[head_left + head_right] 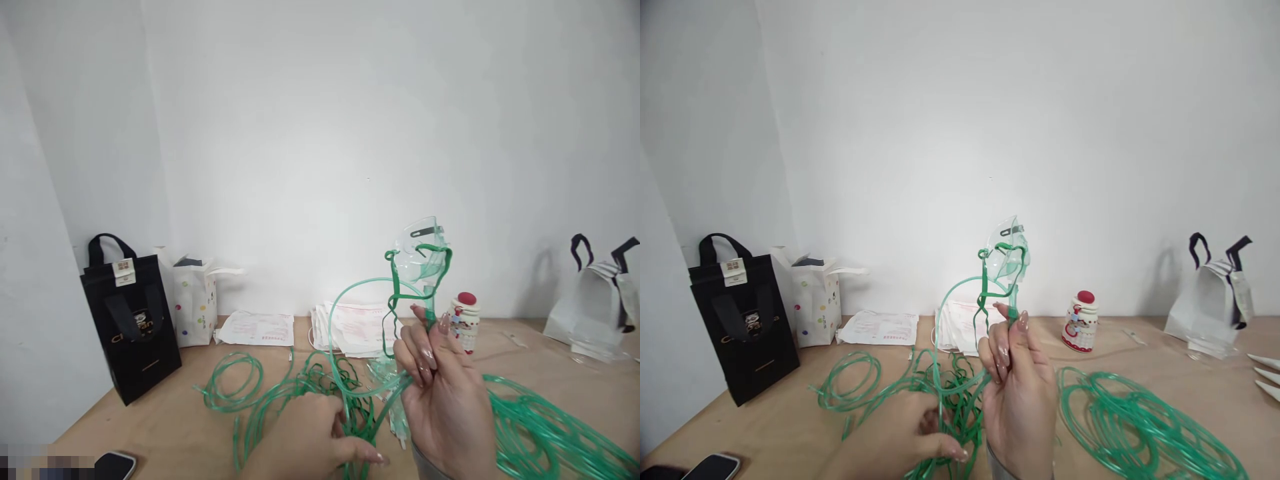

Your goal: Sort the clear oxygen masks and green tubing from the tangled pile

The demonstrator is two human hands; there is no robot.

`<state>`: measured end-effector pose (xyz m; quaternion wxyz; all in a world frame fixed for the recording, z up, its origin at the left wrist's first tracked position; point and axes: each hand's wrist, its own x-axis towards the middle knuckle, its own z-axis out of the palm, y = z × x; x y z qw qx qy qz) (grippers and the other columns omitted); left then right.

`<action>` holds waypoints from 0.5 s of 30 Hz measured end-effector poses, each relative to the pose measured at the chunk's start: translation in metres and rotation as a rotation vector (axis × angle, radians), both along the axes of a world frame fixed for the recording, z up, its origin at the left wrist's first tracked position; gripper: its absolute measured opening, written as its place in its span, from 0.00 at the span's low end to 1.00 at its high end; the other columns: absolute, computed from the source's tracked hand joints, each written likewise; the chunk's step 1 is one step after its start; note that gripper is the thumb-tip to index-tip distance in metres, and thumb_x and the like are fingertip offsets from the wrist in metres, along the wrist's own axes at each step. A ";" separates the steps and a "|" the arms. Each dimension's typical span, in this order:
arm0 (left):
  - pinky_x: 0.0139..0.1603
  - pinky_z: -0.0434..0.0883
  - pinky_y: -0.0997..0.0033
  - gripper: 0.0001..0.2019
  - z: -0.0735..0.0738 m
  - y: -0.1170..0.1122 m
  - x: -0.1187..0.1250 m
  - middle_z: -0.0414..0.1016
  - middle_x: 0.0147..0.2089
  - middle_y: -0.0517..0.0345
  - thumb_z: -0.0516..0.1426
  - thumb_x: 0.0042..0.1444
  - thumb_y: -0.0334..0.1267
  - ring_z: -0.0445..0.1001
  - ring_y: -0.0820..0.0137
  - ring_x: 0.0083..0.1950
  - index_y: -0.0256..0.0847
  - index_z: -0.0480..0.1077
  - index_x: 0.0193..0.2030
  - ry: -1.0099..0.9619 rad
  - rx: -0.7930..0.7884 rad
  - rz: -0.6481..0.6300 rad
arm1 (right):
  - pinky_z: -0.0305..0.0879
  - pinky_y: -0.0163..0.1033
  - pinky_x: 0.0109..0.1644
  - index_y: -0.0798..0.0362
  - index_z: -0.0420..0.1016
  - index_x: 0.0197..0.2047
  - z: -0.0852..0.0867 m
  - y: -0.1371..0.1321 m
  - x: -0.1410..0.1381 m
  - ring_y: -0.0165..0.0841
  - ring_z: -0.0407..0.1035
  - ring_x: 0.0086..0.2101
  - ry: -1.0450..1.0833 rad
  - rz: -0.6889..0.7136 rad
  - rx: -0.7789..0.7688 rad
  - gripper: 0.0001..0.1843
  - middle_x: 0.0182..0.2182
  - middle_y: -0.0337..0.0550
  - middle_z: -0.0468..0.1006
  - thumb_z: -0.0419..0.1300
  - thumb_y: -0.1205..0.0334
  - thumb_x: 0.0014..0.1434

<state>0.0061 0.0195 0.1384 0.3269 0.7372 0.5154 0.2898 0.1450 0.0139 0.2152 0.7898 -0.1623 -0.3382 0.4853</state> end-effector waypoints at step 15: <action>0.19 0.60 0.83 0.12 0.043 -0.013 -0.145 0.63 0.13 0.69 0.56 0.52 0.45 0.63 0.79 0.15 0.39 0.75 0.31 -0.594 0.163 0.436 | 0.46 0.22 0.15 0.58 0.73 0.29 0.001 0.028 0.060 0.21 0.40 0.17 0.145 -0.179 -0.009 0.06 0.18 0.30 0.54 0.60 0.66 0.57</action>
